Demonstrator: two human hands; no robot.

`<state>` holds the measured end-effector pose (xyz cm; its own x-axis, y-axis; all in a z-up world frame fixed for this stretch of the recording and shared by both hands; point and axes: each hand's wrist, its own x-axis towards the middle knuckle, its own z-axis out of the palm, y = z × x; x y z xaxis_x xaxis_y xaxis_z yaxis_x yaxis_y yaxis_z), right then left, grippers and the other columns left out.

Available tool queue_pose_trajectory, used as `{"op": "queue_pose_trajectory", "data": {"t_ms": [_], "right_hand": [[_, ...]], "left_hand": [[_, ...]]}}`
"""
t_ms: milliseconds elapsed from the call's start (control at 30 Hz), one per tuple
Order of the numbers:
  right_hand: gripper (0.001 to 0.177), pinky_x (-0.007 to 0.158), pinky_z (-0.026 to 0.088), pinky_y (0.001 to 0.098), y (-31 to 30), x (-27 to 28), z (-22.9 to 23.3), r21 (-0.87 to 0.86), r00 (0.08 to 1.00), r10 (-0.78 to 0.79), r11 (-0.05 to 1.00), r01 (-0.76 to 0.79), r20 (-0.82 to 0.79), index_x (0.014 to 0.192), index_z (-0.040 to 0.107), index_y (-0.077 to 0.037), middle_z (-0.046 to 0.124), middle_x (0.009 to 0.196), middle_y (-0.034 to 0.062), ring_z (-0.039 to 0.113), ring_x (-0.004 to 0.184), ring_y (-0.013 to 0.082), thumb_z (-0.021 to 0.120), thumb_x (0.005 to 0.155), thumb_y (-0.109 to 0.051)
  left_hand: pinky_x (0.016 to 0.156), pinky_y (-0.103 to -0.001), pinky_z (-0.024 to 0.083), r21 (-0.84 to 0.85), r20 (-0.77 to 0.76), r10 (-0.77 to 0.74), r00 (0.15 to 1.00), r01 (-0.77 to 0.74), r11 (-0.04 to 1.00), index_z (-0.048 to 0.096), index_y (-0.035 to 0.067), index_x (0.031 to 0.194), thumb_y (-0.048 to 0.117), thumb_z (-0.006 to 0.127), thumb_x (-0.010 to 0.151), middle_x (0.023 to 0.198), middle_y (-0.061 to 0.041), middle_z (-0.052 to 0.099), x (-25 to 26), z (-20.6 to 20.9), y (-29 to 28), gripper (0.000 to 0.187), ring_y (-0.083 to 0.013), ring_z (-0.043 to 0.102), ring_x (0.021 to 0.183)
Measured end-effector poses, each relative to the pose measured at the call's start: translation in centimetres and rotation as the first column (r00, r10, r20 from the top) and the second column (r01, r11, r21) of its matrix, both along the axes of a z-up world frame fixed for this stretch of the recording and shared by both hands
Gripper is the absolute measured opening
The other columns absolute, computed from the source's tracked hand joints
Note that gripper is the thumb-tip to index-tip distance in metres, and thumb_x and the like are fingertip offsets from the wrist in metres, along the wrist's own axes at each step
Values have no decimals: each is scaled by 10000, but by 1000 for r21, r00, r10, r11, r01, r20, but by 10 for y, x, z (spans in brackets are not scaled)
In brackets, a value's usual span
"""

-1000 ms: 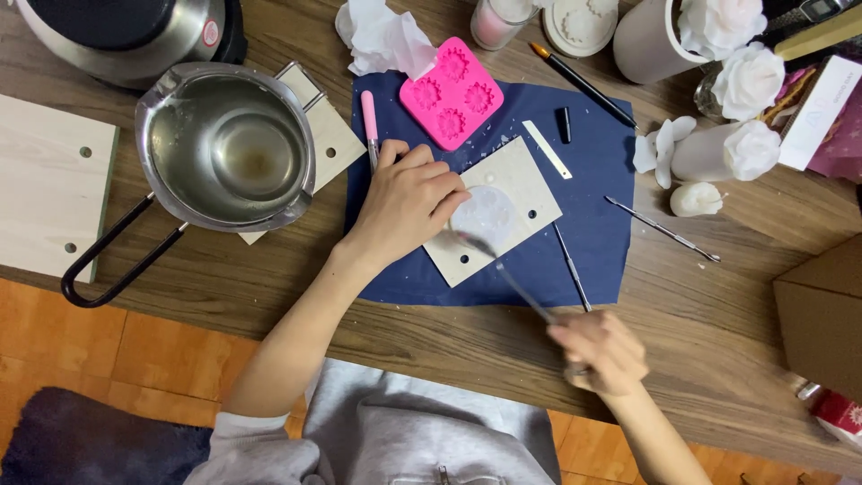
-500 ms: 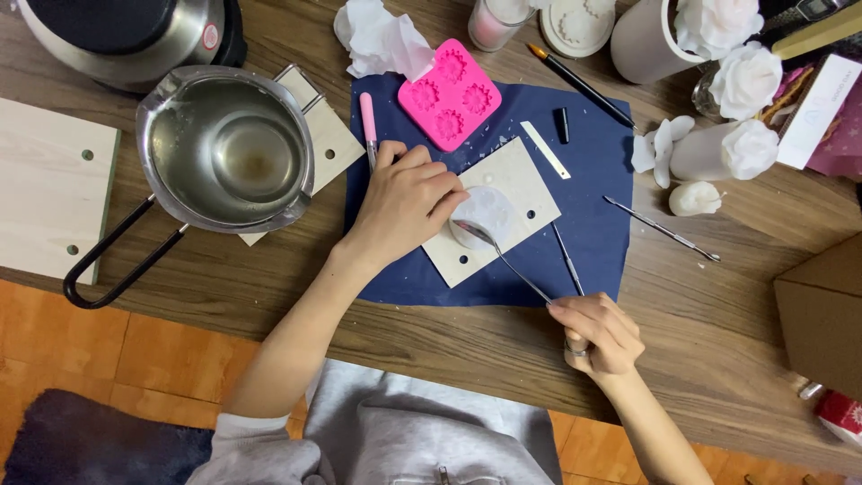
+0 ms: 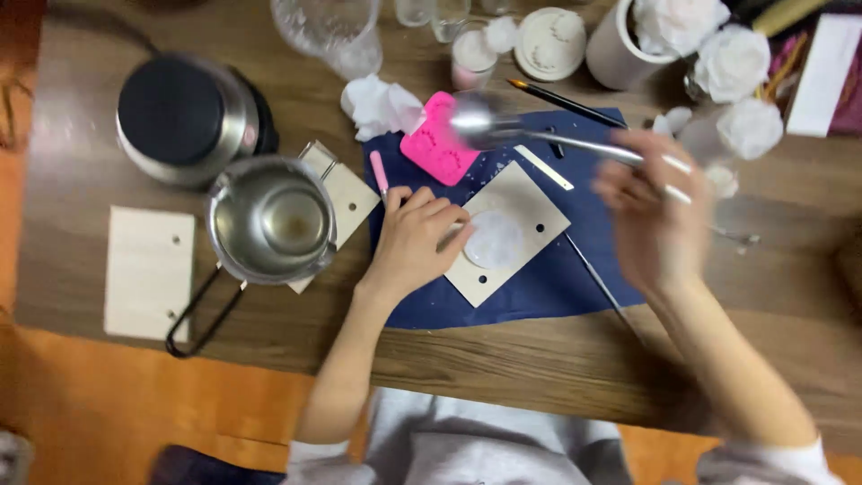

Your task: Scooping melted wax into a small mold and inserting a wick to create a decorative candle.

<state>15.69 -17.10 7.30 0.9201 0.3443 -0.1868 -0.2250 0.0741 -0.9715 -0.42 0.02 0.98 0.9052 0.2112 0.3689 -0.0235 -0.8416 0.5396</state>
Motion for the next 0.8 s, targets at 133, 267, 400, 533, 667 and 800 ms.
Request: {"op": "queue_pose_trajectory", "data": {"t_ms": [133,267,400,533,667,800], "right_hand": [[331,614,559,210,60,-20,14,89,923,385,919,-383,2,1049,655,-52,645,725,86,679,663,118,544,896,-325],[385,600,518,169,93,-38,8,228,798,600,785,-575,-56,1058,641,-4,671,780,118,682,703,116,512,900,-331],[314,575,510,165,107,-47,1,262,730,683,704,-660,3,1023,647,-12,675,775,104,686,697,112,516,922,-278],[280,554,525,173,117,-49,-8,215,675,732,648,-731,88,995,664,-39,684,747,83,700,688,115,531,928,-276],[266,566,546,219,124,-60,-9,187,624,761,596,-781,179,1004,661,-42,691,776,109,708,712,147,547,920,-267],[254,591,542,222,130,-71,-18,169,553,808,527,-833,205,1040,652,-42,691,822,109,702,753,145,560,923,-248]], "left_hand": [[854,-394,345,-47,-54,-22,998,20,999,636,108,890,313,747,693,653,-37,575,0,10,-5,306,-208,561,754],[866,-423,351,66,-111,10,994,-2,998,621,143,876,381,681,775,645,1,586,2,-7,-4,265,-189,589,738],[824,-456,368,96,-107,88,990,-78,992,593,102,737,318,691,749,608,-36,568,4,-8,-6,237,-265,600,711],[747,-398,379,55,-10,125,992,-124,991,580,144,654,215,672,740,533,45,534,12,10,-10,144,-220,558,589],[757,-392,374,52,1,135,991,-135,990,585,151,671,224,669,752,548,48,542,13,3,-14,138,-210,555,602],[780,-378,363,62,31,167,985,-169,984,597,167,707,244,662,781,583,56,560,12,-7,-13,125,-187,550,631]]}}
